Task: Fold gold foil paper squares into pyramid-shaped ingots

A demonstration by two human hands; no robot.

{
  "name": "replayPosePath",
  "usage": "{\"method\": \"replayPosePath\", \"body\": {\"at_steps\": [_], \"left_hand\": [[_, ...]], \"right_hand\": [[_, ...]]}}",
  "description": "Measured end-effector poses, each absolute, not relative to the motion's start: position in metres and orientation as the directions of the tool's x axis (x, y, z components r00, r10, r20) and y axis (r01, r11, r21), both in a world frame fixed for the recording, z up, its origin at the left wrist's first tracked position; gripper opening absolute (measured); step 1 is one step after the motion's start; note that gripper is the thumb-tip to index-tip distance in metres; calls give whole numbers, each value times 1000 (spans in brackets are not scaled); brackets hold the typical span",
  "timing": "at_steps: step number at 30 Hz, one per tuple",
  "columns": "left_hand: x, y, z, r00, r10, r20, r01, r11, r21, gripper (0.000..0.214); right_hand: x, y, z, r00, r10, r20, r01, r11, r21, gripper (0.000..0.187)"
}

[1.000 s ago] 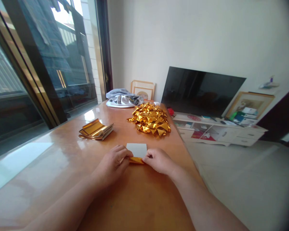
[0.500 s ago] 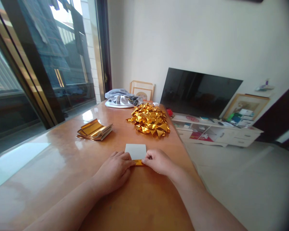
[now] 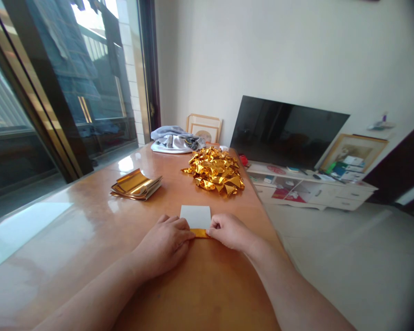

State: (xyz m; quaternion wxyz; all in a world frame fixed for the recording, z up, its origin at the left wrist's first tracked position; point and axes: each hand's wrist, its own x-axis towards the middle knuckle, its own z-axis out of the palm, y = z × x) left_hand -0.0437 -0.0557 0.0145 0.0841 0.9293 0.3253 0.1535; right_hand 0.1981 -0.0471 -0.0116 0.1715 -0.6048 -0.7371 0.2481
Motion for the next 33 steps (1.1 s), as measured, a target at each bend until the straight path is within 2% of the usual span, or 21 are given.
{"method": "replayPosePath", "body": {"at_steps": [14,21,33], "left_hand": [[-45,-54,13,754,621,215,563,-779,276,29],[-47,-49,9,738,640,212,557,-756,344,32],[-48,-51,12,737,646,202,564,-751,343,31]], "right_hand": [[196,-51,-7,-219,974,-55,845,161,-511,11],[196,-52,-5,-214,976,-39,857,169,-487,14],[195,-51,-6,-228,973,-43,852,178,-492,12]]}}
